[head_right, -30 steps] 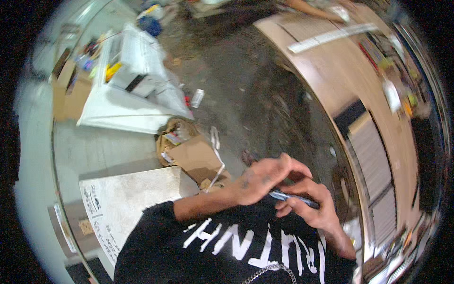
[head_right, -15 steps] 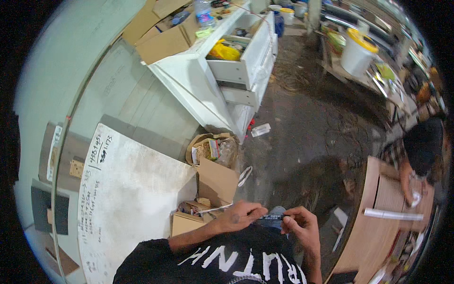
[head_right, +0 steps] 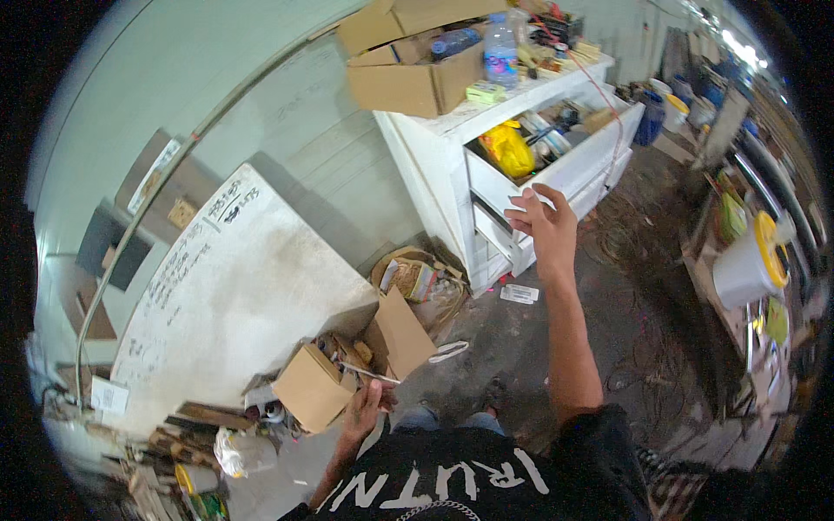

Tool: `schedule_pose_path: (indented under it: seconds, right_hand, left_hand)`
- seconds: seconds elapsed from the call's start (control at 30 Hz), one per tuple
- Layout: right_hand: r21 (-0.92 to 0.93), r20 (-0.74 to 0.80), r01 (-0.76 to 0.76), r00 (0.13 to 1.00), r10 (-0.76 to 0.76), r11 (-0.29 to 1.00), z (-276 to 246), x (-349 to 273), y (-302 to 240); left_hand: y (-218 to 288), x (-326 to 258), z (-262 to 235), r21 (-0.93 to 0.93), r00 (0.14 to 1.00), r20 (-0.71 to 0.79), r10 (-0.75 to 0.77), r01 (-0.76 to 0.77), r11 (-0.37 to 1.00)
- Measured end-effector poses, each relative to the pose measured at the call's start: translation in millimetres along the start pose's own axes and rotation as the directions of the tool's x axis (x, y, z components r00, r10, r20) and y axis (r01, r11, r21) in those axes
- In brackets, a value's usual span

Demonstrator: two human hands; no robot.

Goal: The person marks a wood panel with a marker, aligns it with a wooden slatted component, and secures it using a pneumatic nail gun.

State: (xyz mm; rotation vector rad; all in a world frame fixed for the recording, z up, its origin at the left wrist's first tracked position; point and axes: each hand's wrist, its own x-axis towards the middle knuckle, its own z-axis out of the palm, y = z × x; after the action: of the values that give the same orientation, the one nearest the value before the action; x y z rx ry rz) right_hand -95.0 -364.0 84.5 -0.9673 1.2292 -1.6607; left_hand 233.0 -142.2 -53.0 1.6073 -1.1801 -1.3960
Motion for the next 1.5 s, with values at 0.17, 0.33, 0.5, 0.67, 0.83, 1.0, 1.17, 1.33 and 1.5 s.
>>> schedule_pose_path:
  seconds: [0.17,0.33,0.5,0.67,0.83,1.0,1.17,1.33,1.5]
  right_hand:
    - [0.031,-0.203,0.198,0.961,-0.188,0.98,-1,49,71]
    - [-0.273,-0.543,-0.258,0.837,0.074,0.927,10,118,125]
    - [-0.085,-0.207,-0.109,0.974,0.089,0.99,-15,240,209]
    - [0.223,0.547,-0.554,0.752,0.368,0.802,-9,253,212]
    - [-0.019,0.392,-0.308,0.873,0.29,0.951,-7,379,256]
    - [-0.662,0.331,-0.372,0.634,0.699,0.651,37,94,428]
    - [-0.952,0.276,-0.213,-0.301,0.913,0.218,80,-129,484]
    - [-0.891,0.357,0.181,-0.291,0.888,0.417,194,-345,459]
    - [-0.807,0.41,0.276,-0.375,0.832,0.522,297,-462,447]
  left_hand:
    - [-101,-53,-13,-0.068,0.909,-0.374,-0.185,0.172,0.983]
    - [-204,-151,-19,-0.463,0.587,-0.633,-0.505,0.236,0.855]
    - [-271,-221,15,-0.744,0.352,-0.653,-0.67,-0.135,0.654]
    - [-279,-273,51,-0.677,0.335,-0.73,-0.596,-0.233,0.698]
    - [-262,-187,15,-0.69,0.26,-0.724,-0.639,-0.245,0.681]
    - [-286,-243,50,-0.739,0.262,-0.648,-0.715,0.007,0.673]
    - [-345,-283,42,-0.828,0.178,-0.555,-0.813,-0.023,0.56]
    - [-396,-353,22,-0.828,0.016,-0.53,-0.848,-0.226,0.513]
    - [-417,-420,-25,-0.758,-0.155,-0.482,-0.862,-0.419,0.499]
